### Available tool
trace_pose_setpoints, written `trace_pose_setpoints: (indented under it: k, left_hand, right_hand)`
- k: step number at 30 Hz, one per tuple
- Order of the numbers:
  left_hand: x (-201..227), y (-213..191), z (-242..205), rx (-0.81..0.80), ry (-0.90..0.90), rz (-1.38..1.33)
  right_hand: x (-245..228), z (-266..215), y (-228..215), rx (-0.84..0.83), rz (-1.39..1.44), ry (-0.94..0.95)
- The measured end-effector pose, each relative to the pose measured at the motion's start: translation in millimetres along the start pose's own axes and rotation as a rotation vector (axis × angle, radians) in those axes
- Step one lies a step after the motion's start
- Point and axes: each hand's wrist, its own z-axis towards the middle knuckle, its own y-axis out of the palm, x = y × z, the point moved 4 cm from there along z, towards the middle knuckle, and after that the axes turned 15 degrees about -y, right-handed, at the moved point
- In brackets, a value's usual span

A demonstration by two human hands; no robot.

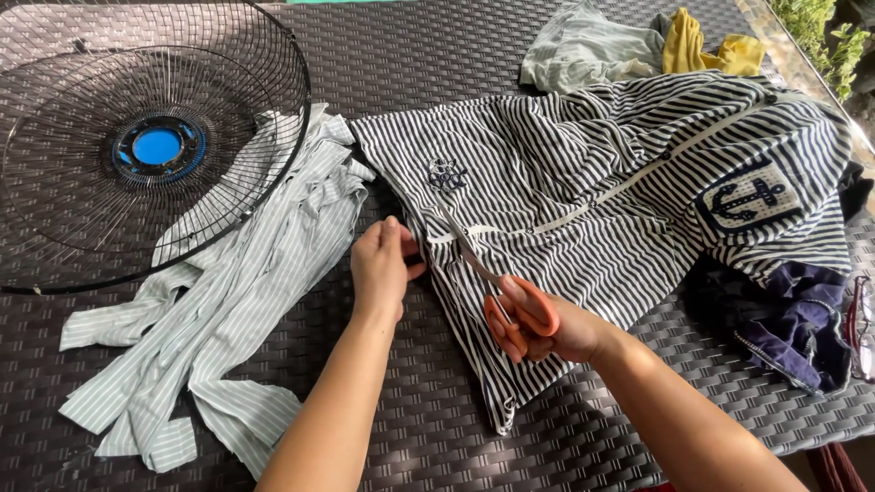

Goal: Cutting a striped t-shirt into several thin strips using a pair of scissors on a table.

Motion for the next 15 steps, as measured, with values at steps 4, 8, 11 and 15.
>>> trace_pose_setpoints:
  k: [4,8,11,15]
  left_hand:
    - [4.9,2.5,-8.8,-0.151,-0.132,-0.188]
    - [-0.8,6.2,-12.7,-0.079,-0.188,0.058]
    - [-4.7,5.3,-13.6,-0.063,-0.08,0.063]
    - [-8.1,1.7,-24.3,-0.001,-0.035,0.074]
  right_hand:
    - [-5.9,2.1,5.4,0.047,-0.06,0.039]
    - [-9.4,4.0,5.8,0.05,-0.248,0.123]
    - [-13.0,8.1,4.7,0.004,-0.27,0.191]
    - [-16.4,15.6,3.9,-0.025,-0.272,0.307]
